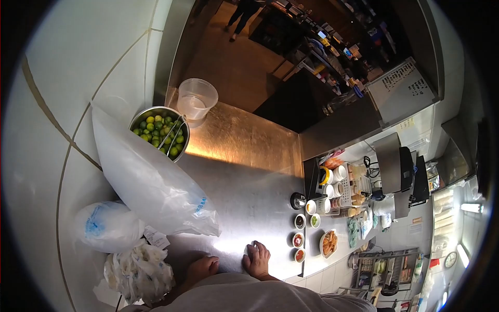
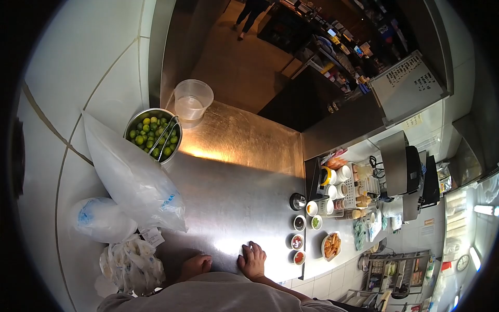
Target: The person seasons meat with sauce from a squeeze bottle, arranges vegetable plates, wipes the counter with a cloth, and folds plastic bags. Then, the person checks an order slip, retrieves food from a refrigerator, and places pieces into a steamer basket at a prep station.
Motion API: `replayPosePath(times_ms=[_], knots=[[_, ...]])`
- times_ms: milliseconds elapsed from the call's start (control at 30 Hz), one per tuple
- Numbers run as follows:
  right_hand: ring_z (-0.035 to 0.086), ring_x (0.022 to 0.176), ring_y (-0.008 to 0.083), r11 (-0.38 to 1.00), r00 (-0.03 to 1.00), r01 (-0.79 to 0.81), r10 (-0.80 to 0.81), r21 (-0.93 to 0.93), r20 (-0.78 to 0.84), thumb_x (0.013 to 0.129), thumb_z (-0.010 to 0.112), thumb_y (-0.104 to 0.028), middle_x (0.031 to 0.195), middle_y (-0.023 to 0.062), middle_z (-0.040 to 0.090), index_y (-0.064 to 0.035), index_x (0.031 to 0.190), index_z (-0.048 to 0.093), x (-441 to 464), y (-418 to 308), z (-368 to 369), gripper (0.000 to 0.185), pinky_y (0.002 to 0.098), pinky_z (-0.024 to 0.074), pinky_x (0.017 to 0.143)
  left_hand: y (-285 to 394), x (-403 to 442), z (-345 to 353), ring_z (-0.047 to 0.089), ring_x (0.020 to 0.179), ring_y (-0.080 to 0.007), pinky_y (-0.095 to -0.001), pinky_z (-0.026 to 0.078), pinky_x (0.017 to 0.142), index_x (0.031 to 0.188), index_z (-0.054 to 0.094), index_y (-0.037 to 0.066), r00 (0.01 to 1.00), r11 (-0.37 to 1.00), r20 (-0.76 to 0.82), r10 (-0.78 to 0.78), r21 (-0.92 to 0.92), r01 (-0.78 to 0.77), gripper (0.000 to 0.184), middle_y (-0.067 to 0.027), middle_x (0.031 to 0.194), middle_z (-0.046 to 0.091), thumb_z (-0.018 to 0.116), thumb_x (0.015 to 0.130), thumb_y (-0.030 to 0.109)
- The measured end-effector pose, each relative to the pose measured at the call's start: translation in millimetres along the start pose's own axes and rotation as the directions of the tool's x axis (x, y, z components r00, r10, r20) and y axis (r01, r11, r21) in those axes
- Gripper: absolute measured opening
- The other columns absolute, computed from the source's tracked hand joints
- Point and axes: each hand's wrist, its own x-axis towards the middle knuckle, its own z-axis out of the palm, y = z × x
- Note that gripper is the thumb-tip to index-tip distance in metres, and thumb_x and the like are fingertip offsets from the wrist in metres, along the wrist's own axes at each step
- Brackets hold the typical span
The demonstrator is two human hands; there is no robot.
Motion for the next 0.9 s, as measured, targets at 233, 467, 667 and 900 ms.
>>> replayPosePath(times_ms=[233, 467, 667, 900], knots=[[0.039, 0.121, 0.0371, 1.000, 1.000, -0.003, 0.002, -0.020, -0.004, 0.076, 0.063, -0.023, 0.130, 0.0172, 0.043, -0.0114, 0.122, 0.051, 0.2, 0.4, -0.2, 0.048, 0.0509, 0.0292, 0.098, 3.7, 0.0, -4.1, 0.066, 0.083, -0.0268, -0.0357, 0.053, 0.072, 0.100, 0.065, 0.011, 1.000, 1.000, 0.006, 0.018, -0.007, -0.018, 0.021, -0.0105, 0.091, 0.066, 0.062, 0.086, 0.025], [0.040, 0.120, 0.0361, 1.000, 1.000, -0.006, 0.006, -0.029, -0.001, 0.075, 0.064, -0.022, 0.129, 0.0167, 0.043, -0.0106, 0.121, 0.051, -1.0, -2.0, -2.5, 0.049, 0.0497, 0.0296, 0.099, -2.6, -1.3, 1.9, 0.065, 0.080, -0.0274, -0.0362, 0.053, 0.070, 0.100, 0.065, 0.011, 0.999, 0.999, -0.012, 0.035, 0.014, -0.035, 0.020, -0.0108, 0.089, 0.066, 0.062, 0.086, 0.025], [0.040, 0.120, 0.0361, 1.000, 1.000, 0.008, -0.008, -0.023, -0.016, 0.075, 0.064, -0.022, 0.129, 0.0167, 0.044, -0.0104, 0.120, 0.052, 1.2, -0.6, -2.3, 0.049, 0.0492, 0.0298, 0.099, -0.5, 1.1, 1.1, 0.065, 0.079, -0.0280, -0.0366, 0.052, 0.069, 0.100, 0.065, 0.011, 1.000, 1.000, -0.009, 0.027, 0.002, -0.027, 0.020, -0.0103, 0.088, 0.066, 0.063, 0.085, 0.024], [0.040, 0.121, 0.0363, 1.000, 1.000, 0.005, -0.005, -0.011, -0.008, 0.075, 0.065, -0.022, 0.129, 0.0167, 0.044, -0.0104, 0.120, 0.052, 1.6, 0.0, -2.1, 0.049, 0.0497, 0.0300, 0.099, -2.9, 1.8, 3.1, 0.065, 0.079, -0.0278, -0.0364, 0.051, 0.069, 0.098, 0.065, 0.012, 1.000, 1.000, -0.011, 0.020, -0.022, -0.020, 0.019, -0.0103, 0.087, 0.065, 0.062, 0.085, 0.025]])
